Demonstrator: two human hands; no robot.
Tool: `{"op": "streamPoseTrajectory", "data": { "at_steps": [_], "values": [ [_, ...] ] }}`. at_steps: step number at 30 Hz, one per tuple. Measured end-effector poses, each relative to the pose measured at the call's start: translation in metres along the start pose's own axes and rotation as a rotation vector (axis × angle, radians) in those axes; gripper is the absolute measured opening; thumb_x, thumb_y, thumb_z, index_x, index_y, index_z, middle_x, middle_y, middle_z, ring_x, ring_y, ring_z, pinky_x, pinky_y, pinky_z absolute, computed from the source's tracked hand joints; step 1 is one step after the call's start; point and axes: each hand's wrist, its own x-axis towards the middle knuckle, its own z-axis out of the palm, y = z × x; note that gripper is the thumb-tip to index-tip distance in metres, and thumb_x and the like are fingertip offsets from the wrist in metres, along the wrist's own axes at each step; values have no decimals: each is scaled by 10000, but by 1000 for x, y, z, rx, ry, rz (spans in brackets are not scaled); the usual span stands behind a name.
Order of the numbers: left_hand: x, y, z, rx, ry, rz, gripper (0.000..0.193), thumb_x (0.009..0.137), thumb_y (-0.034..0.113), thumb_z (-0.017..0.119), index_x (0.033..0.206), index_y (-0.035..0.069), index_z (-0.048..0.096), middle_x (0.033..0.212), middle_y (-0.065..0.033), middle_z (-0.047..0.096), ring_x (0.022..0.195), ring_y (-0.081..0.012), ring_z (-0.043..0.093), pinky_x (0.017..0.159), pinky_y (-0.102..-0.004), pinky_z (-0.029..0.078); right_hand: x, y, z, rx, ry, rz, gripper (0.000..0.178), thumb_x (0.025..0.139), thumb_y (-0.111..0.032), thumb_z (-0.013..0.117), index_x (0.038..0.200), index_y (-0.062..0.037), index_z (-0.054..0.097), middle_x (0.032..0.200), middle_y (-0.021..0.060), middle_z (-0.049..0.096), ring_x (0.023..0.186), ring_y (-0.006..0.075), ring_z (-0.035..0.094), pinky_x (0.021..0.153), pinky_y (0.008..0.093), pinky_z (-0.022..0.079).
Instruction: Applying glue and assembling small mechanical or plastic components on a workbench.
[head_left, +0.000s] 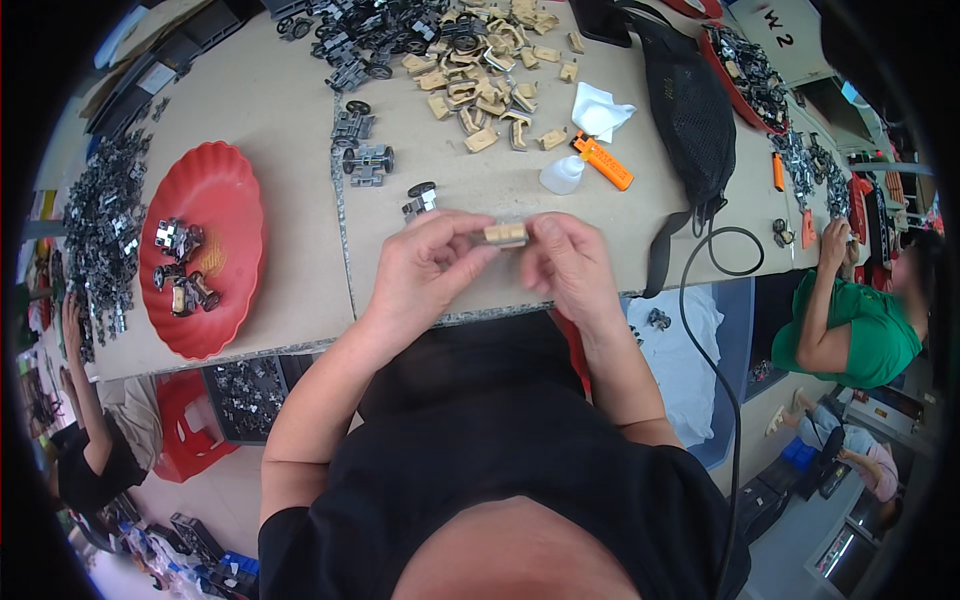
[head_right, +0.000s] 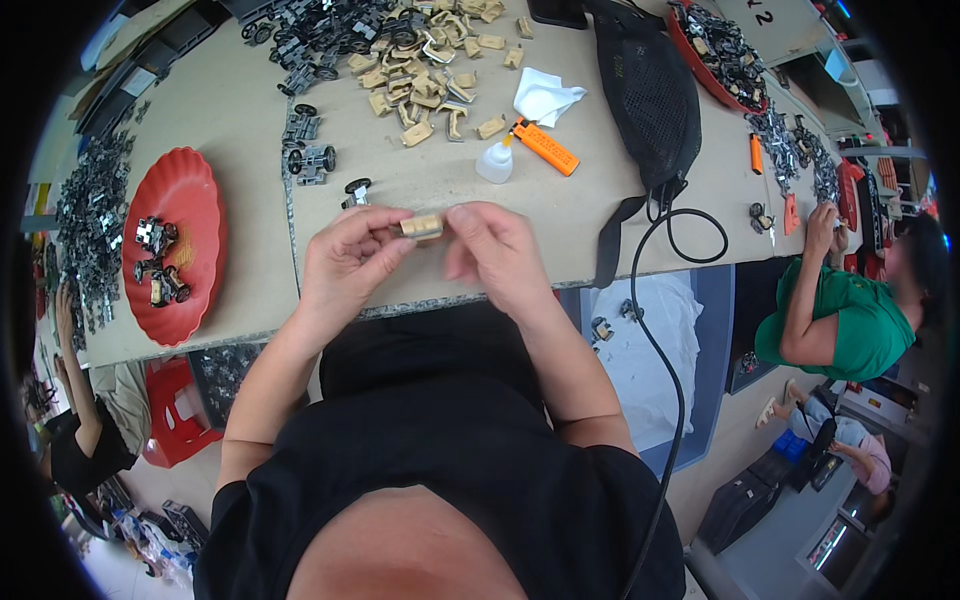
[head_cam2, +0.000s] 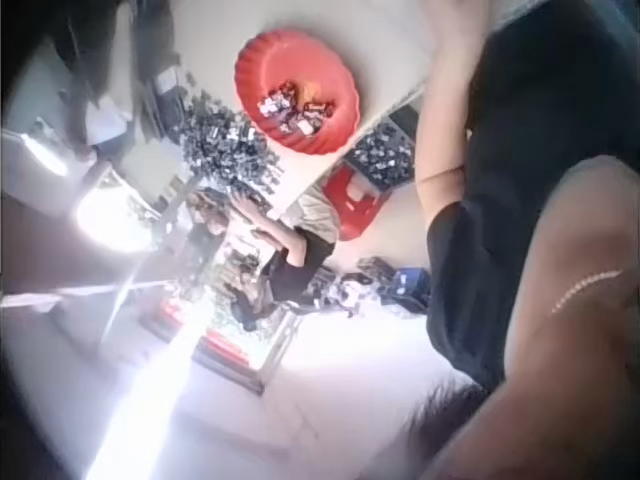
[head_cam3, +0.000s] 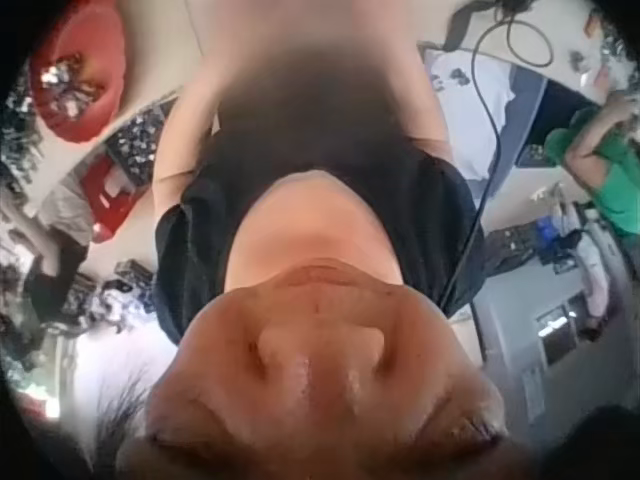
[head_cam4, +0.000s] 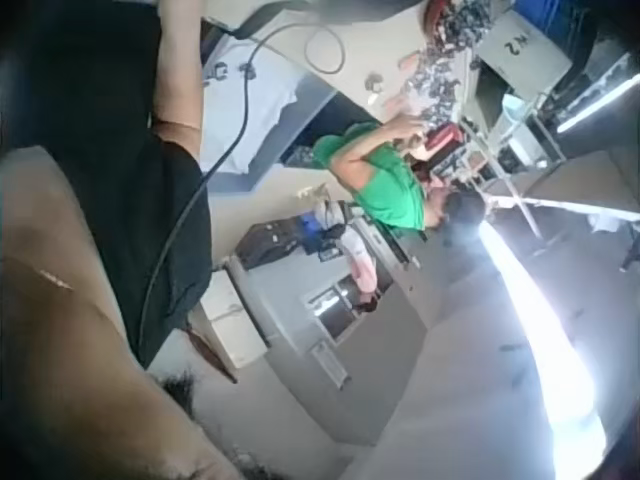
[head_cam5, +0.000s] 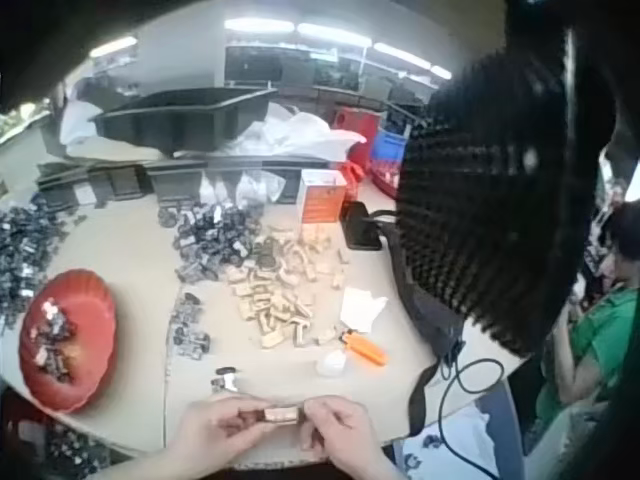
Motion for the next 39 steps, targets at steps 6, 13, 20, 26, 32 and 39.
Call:
{"op": "streamPoseTrajectory", "data": {
  "at_steps": [6, 13, 20, 26, 32, 39],
  "values": [
    [-2, -1, 24, -354, -11, -252, 250, 839, 20, 584, 1081, -33, 552, 796, -17, 585, 640, -47, 520, 573, -175, 445, 12, -3, -30, -524, 474, -557, 291, 791, -72, 655, 1006, -10, 468, 835, 37, 537, 711, 61, 495, 608, 186, 395],
    [8, -11, 24, -364, 48, -223, 257, 865, 40, 551, 1111, -35, 544, 858, -45, 607, 671, -62, 537, 597, -195, 464, 33, -5, -30, -810, 325, -507, 380, 808, -80, 622, 1129, 33, 453, 1051, 111, 552, 888, 178, 566, 782, 275, 442],
    [7, -18, 21, -379, 98, -212, 279, 861, 33, 550, 1129, -40, 530, 899, -67, 604, 729, -97, 581, 650, -225, 518, 11, -13, -32, -158, 164, -381, 296, 829, -62, 599, 1093, 22, 492, 989, 90, 569, 848, 139, 566, 748, 234, 455],
    [9, -17, 22, -413, 111, -240, 287, 867, 41, 544, 1140, -47, 520, 915, -77, 606, 735, -100, 584, 647, -227, 521, 11, 0, -39, 105, 151, -461, 248, 838, -73, 591, 1053, 8, 497, 971, 87, 559, 823, 145, 564, 689, 251, 467],
    [10, -18, 23, -349, 121, -259, 279, 869, 36, 538, 1133, -53, 522, 905, -75, 611, 736, -98, 591, 650, -223, 525, 13, 0, -28, 75, 51, -454, 235, 854, -78, 564, 1038, -6, 437, 972, 123, 545, 815, 163, 560, 684, 280, 474],
    [11, -14, 23, -328, 115, -282, 275, 872, 35, 533, 1134, -50, 526, 878, -69, 611, 733, -91, 589, 660, -215, 516, 8, 11, -24, -434, 106, -669, 261, 882, -167, 542, 1045, -12, 410, 972, 148, 539, 754, 155, 538, 686, 269, 453]
  ]
}}
